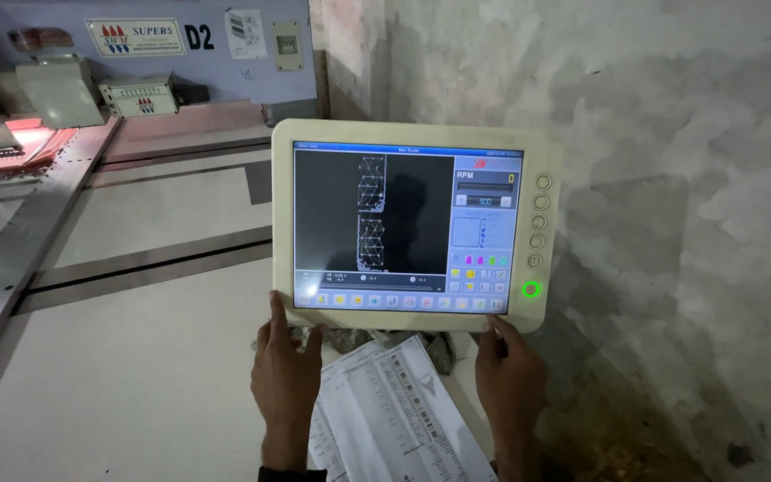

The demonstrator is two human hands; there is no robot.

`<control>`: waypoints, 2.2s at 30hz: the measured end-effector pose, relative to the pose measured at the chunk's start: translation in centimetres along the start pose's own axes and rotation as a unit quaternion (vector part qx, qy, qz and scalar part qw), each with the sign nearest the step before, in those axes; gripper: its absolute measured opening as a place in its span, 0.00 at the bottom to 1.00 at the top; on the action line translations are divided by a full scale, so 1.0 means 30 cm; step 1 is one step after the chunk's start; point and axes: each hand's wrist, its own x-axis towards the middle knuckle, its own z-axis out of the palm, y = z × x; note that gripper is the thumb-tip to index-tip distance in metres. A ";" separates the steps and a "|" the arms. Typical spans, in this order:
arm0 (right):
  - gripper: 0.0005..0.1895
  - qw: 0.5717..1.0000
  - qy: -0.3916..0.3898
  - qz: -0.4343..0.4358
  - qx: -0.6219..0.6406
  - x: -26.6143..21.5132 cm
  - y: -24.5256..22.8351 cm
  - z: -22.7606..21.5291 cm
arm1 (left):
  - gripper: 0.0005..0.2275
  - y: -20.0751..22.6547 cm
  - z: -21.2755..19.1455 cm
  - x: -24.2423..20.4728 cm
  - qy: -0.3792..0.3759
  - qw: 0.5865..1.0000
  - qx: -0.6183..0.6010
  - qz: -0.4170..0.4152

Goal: The person operates a touchscreen control panel to configure settings and preview a design on an industrial embroidery machine. They then move to the machine bed to manually adjust the needle area and thread path before returning to the screen to finalize the setup.

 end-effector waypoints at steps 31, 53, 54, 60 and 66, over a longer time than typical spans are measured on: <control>0.22 1.000 0.006 0.000 0.010 0.005 -0.021 0.040 | 0.42 0.040 -0.019 -0.006 -0.024 0.999 -0.011 -0.045; 0.25 0.990 -0.105 -0.083 0.036 -0.092 -0.222 0.113 | 0.41 0.069 -0.056 -0.011 -0.066 0.994 -0.016 -0.081; 0.23 0.990 -0.099 -0.092 0.036 -0.099 -0.217 0.112 | 0.41 0.072 -0.056 -0.009 -0.061 0.995 -0.020 -0.076; 0.16 0.995 -0.054 -0.082 0.032 -0.100 -0.160 0.123 | 0.41 0.041 -0.034 -0.004 -0.048 0.997 -0.025 -0.060; 0.17 0.997 -0.033 -0.039 0.054 -0.097 -0.145 0.100 | 0.41 0.060 -0.048 -0.012 -0.063 0.994 -0.034 -0.077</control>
